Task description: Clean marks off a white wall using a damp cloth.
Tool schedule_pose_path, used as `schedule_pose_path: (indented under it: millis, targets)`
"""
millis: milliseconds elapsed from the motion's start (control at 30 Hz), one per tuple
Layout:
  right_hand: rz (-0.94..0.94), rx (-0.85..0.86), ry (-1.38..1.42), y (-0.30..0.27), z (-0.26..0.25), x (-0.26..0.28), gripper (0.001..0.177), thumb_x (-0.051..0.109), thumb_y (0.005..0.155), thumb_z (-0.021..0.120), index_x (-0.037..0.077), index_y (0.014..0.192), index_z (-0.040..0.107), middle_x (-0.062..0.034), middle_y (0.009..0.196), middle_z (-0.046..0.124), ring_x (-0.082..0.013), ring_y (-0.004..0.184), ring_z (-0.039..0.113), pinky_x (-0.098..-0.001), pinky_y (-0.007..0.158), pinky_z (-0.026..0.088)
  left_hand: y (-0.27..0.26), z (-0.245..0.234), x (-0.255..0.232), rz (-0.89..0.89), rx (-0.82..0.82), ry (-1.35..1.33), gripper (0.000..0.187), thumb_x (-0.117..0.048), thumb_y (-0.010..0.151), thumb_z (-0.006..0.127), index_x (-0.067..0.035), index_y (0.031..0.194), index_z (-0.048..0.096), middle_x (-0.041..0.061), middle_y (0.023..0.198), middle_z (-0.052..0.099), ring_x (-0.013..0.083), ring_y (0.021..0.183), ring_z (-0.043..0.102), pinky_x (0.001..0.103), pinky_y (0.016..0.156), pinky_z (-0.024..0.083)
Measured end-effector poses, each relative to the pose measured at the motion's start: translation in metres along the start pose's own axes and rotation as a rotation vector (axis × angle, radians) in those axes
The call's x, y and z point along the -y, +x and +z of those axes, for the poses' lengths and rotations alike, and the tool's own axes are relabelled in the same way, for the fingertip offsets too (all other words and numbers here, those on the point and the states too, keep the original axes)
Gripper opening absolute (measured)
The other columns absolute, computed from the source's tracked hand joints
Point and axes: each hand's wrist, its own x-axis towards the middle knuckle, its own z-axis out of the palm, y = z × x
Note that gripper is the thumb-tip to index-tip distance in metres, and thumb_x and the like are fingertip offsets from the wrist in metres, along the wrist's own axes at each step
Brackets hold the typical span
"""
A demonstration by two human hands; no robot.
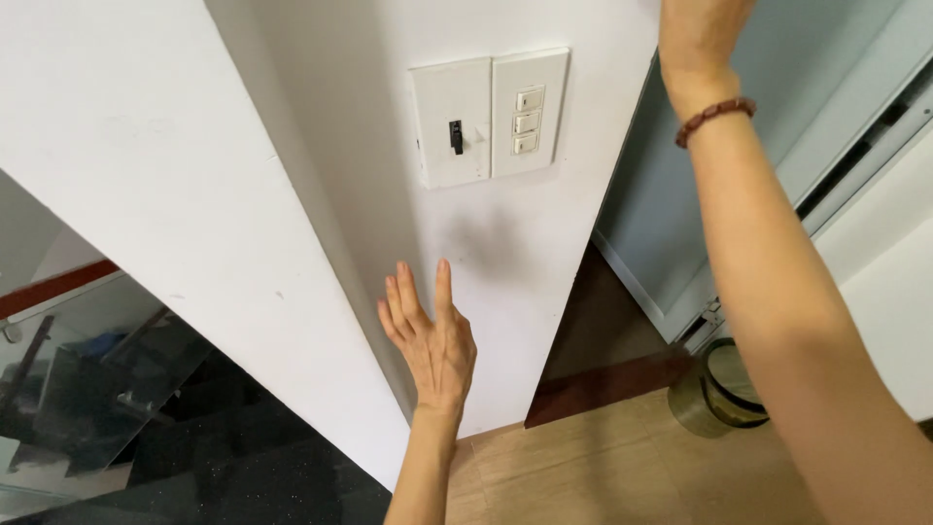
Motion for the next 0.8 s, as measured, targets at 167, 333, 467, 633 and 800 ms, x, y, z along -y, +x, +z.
schedule_pose_path:
  millis: [167, 333, 467, 633, 800]
  targets:
    - [0.081, 0.027, 0.214, -0.101, -0.030, 0.031, 0.033, -0.018, 0.086, 0.072, 0.005, 0.109, 0.078, -0.0085, 0.123, 0.062, -0.0274, 0.115, 0.060, -0.0403, 0.095, 0.055, 0.049, 0.013, 0.020, -0.029, 0.074, -0.086, 0.097, -0.008, 0.089, 0.074, -0.027, 0.163, 0.016, 0.025, 0.167, 0.011, 0.0463, 0.155, 0.013, 0.064, 0.127, 0.018]
    - [0.321, 0.384, 0.222, -0.234, -0.050, 0.036, 0.020, -0.012, 0.084, 0.073, 0.005, 0.094, 0.078, -0.0092, 0.113, 0.065, -0.0275, 0.109, 0.062, -0.0363, 0.093, 0.056, 0.054, 0.058, 0.048, -0.092, 0.304, 0.060, 0.109, -0.029, 0.081, 0.084, -0.027, 0.163, 0.012, 0.028, 0.166, -0.007, 0.0520, 0.153, 0.000, 0.064, 0.125, 0.010]
    - [0.348, 0.295, 0.257, -0.167, -0.037, 0.016, 0.025, -0.015, 0.085, 0.068, 0.005, 0.098, 0.076, -0.0103, 0.116, 0.065, -0.0271, 0.111, 0.062, -0.0368, 0.093, 0.056, 0.054, 0.059, 0.050, -0.148, 0.391, 0.089, 0.112, -0.043, 0.079, 0.082, -0.030, 0.164, 0.009, 0.026, 0.167, -0.008, 0.0514, 0.154, -0.002, 0.062, 0.126, 0.007]
    - [0.267, -0.018, 0.208, -0.065, 0.005, -0.030, 0.020, -0.012, 0.092, 0.074, 0.002, 0.105, 0.070, -0.0099, 0.115, 0.061, -0.0289, 0.111, 0.065, -0.0382, 0.096, 0.052, 0.050, 0.062, 0.055, -0.005, 0.248, 0.124, 0.115, -0.080, 0.079, 0.063, -0.029, 0.164, 0.004, 0.029, 0.166, -0.004, 0.0536, 0.152, 0.001, 0.066, 0.123, 0.009]
    - [0.212, 0.035, 0.159, -0.174, -0.008, 0.007, 0.019, -0.012, 0.085, 0.073, 0.005, 0.094, 0.072, -0.0091, 0.113, 0.062, -0.0271, 0.106, 0.060, -0.0417, 0.094, 0.050, 0.043, 0.089, 0.069, 0.032, 0.313, 0.397, 0.120, -0.088, 0.079, 0.050, -0.027, 0.163, -0.010, 0.035, 0.165, 0.001, 0.0571, 0.152, 0.006, 0.067, 0.124, 0.015]
